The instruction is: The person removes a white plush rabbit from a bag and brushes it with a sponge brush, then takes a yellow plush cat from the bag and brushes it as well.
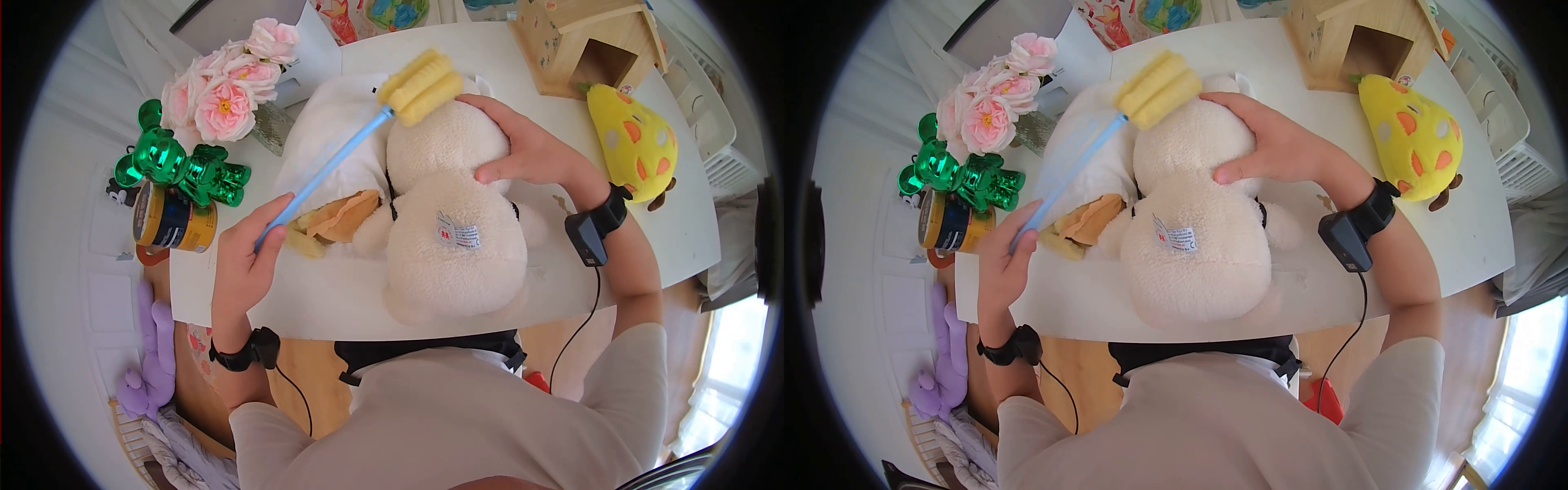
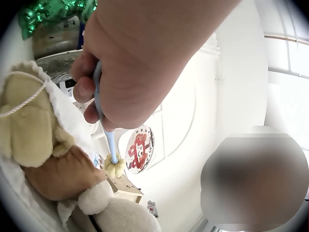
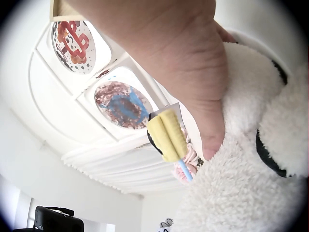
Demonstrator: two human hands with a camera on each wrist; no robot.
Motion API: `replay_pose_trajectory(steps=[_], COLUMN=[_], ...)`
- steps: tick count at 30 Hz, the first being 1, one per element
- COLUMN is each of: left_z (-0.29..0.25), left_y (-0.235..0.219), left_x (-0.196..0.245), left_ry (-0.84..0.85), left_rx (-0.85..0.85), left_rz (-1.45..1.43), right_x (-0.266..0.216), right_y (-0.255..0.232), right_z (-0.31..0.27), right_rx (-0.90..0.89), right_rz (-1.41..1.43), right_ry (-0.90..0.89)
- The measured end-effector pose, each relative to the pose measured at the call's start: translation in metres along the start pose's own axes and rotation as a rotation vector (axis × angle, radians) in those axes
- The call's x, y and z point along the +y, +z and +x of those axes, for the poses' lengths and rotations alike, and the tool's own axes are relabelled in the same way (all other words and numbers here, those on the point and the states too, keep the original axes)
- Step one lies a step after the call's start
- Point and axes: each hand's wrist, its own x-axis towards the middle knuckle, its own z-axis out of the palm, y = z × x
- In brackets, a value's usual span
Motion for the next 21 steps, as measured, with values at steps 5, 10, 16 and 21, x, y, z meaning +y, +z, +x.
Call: replay_pose_trajectory(steps=[5,10,16,21], left_z=[-0.02,-0.031,0.029,0.062], left_y=[-0.006,-0.022,0.013,0.04], left_x=[-0.026,-0.047,-0.03,-0.006], left_ry=[0.114,0.19,-0.055,-0.112], left_rx=[-0.151,-0.107,0.053,-0.06], left_rz=[-0.19,-0.188,-0.31,-0.396], right_x=[0.005,0.001,-0.007,-0.029], right_y=[-0.002,-0.002,0.0,0.002], right_z=[0.002,0.003,0.005,0.002], right_rx=[-0.014,-0.008,-0.009,-0.016], right_rz=[-0.038,0.013,-0.042,-0.355], right_ry=[-0.016,0.027,-0.047,-0.172])
